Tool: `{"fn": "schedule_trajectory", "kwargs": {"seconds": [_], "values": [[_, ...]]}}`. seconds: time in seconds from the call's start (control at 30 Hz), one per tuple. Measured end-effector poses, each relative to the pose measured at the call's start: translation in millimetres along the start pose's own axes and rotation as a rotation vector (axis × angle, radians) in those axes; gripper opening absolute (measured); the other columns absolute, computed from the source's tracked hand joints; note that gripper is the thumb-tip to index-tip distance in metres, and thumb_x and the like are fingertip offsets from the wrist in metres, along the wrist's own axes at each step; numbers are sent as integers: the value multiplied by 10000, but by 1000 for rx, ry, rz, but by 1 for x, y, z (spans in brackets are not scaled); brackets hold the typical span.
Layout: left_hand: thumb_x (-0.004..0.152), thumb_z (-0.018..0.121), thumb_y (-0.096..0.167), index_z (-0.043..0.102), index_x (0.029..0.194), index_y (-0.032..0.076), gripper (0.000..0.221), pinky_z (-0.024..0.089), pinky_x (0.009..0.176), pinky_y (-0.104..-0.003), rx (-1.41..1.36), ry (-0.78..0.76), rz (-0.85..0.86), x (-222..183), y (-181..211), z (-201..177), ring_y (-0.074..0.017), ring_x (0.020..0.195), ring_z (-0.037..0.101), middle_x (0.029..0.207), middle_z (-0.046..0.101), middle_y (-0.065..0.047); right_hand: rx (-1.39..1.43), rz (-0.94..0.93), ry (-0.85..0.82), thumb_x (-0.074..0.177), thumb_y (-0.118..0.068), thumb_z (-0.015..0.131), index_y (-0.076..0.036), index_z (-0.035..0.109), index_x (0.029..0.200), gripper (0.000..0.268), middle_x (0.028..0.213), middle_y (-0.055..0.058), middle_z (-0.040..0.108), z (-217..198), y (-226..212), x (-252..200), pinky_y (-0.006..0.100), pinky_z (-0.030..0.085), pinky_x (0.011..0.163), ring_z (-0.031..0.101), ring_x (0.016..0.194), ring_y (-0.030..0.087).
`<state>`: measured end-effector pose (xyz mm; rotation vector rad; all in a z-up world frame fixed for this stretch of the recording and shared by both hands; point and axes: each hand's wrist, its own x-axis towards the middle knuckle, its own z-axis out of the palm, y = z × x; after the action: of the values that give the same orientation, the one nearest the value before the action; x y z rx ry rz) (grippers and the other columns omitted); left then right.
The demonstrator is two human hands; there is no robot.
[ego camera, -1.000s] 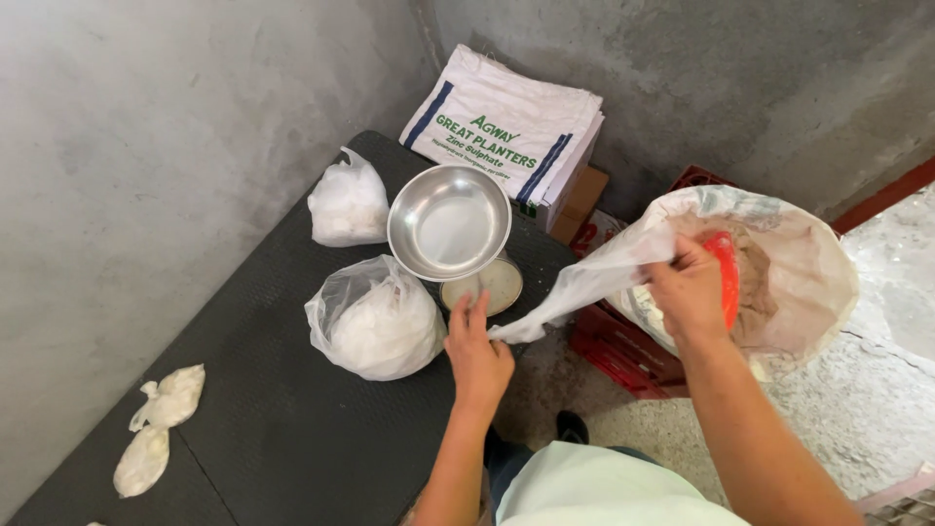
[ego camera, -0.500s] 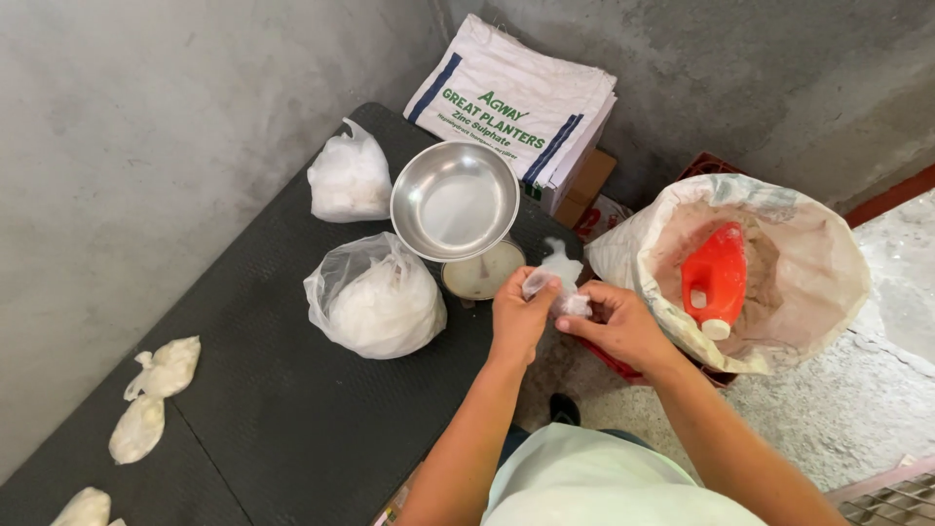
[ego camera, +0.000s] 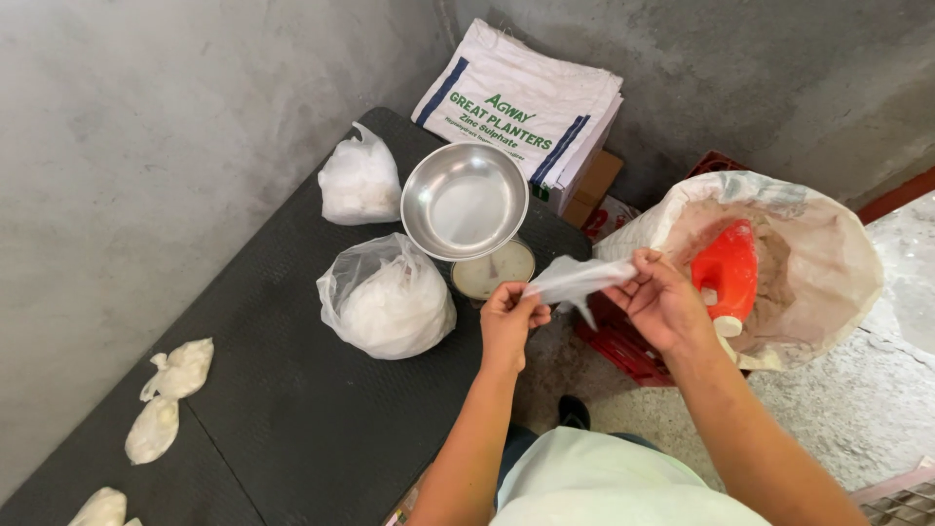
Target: The recorder is weighing and bagging white fertilizer powder from a large sack using a red scoop and a mechanical scale.
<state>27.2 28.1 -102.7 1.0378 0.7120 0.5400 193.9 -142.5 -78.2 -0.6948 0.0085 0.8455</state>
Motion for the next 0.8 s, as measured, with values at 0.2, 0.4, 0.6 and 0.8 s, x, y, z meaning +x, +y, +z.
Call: {"fn": "schedule_trajectory", "kwargs": {"seconds": [0.2,0.4,0.6,0.8], "values": [[981,482,99,608,1030,96,136,625,721,-385,-462,-6,-337,-4,36,20,-210,842,718,968,728,-85,-813,4,-106,862,-62,730,-105,656,1208,357,948,20,681,18,18,-14,277,534,667,636,795,119],[999,591,28,618,1047,81,76,549,671,-296,-305,-112,-128,34,-55,4,-145,815,668,953,686,-54,-623,185,-207,942,-58,725,24,737,1115,192,976,88,704,-54,63,15,294,502,711,614,803,154],[927,697,74,633,988,113,96,466,537,-280,-105,-82,-148,28,-33,11,-109,695,608,864,657,-2,-77,315,-18,873,-194,566,-102,649,997,175,1026,104,774,-3,11,5,484,608,853,753,943,269],[934,753,126,710,1040,97,119,469,597,-254,180,-376,-205,13,-15,11,-73,720,613,876,697,32,-70,202,36,1007,-199,643,-46,634,1202,249,1118,115,733,-36,-3,26,426,601,878,704,1007,253]]}}
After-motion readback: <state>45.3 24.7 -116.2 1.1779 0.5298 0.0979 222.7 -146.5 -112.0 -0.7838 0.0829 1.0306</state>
